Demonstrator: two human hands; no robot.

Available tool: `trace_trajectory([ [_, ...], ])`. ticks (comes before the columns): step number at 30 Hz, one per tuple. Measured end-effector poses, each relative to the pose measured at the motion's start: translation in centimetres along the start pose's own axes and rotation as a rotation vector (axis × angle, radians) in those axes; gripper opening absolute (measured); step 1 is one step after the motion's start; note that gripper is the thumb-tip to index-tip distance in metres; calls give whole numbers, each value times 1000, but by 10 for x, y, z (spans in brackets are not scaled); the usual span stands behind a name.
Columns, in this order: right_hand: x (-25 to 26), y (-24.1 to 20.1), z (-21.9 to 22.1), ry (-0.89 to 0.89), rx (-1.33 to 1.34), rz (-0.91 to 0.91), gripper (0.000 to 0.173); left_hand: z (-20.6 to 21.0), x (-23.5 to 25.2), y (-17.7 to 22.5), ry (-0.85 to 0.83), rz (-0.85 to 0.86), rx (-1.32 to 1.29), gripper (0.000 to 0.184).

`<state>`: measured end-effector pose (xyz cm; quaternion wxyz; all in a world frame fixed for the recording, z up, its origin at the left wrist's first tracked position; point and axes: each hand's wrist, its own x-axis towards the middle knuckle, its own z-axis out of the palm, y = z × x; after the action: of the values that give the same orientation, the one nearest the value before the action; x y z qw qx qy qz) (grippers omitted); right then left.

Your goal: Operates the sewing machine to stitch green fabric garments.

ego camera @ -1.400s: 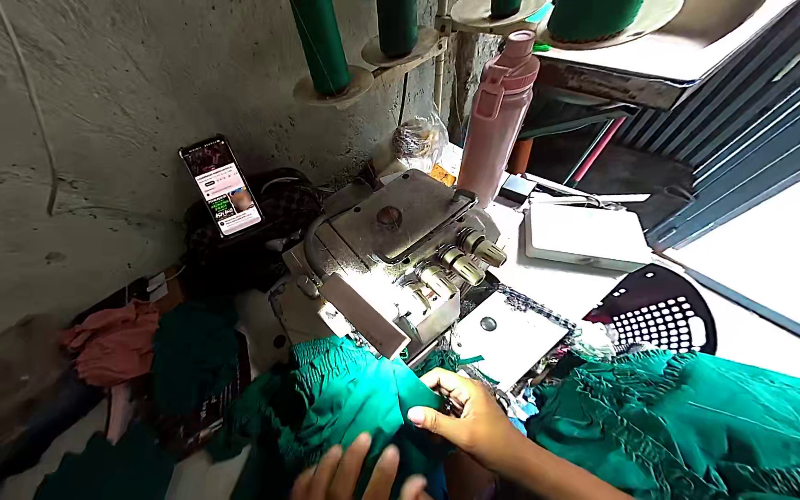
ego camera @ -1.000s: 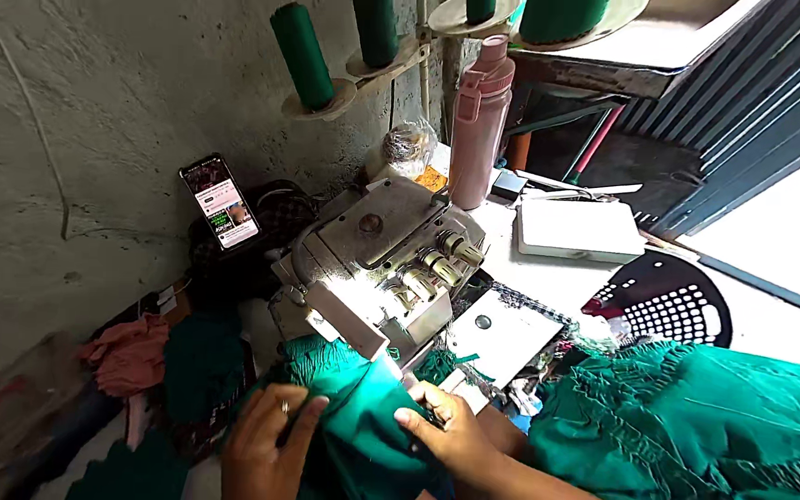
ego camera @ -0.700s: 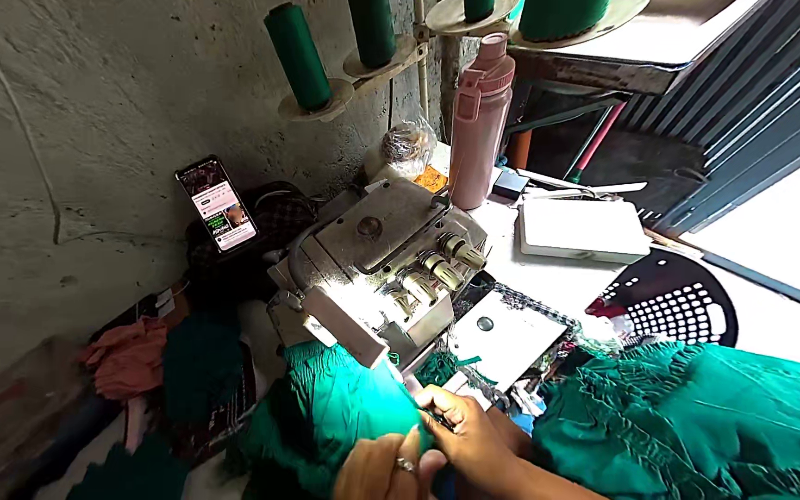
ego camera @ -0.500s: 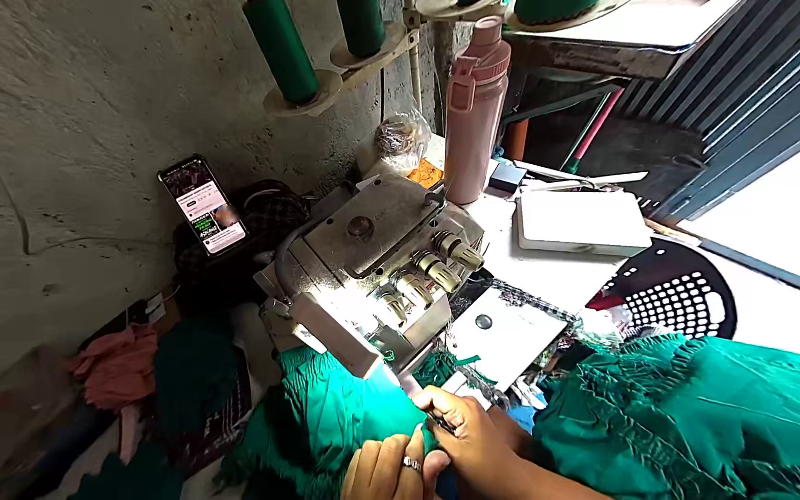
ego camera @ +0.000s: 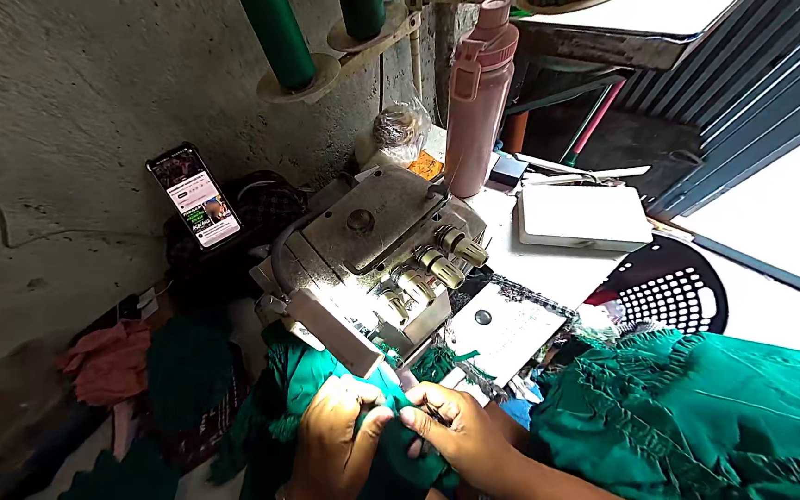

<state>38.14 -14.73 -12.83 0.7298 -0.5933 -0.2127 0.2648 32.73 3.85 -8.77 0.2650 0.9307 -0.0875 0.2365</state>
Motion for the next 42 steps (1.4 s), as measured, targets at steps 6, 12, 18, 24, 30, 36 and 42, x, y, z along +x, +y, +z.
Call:
trace_trajectory([
  [6, -1, -6, -2, -32, 78, 57, 12, -14, -2, 8, -198, -21, 105, 28],
  [12, -1, -10, 0, -36, 79, 78, 13, -19, 1, 11, 29, -261, -43, 26],
  [18, -1, -9, 1, -27, 74, 51, 12, 14, 14, 13, 263, -199, 269, 42],
  [24, -2, -9, 1, -31, 97, 73, 12, 8, 12, 20, 329, -42, 352, 20],
  [30, -3, -7, -2, -37, 60, 65, 10, -1, -10, 61, 156, -41, 474, 16],
  [36, -19, -14, -5, -6, 21, 79, 15, -5, -28, 80, 71, -108, 620, 27],
  [42, -27, -6, -12, 58, -92, -6, 16, 2, -37, 84, 174, -40, 597, 19],
])
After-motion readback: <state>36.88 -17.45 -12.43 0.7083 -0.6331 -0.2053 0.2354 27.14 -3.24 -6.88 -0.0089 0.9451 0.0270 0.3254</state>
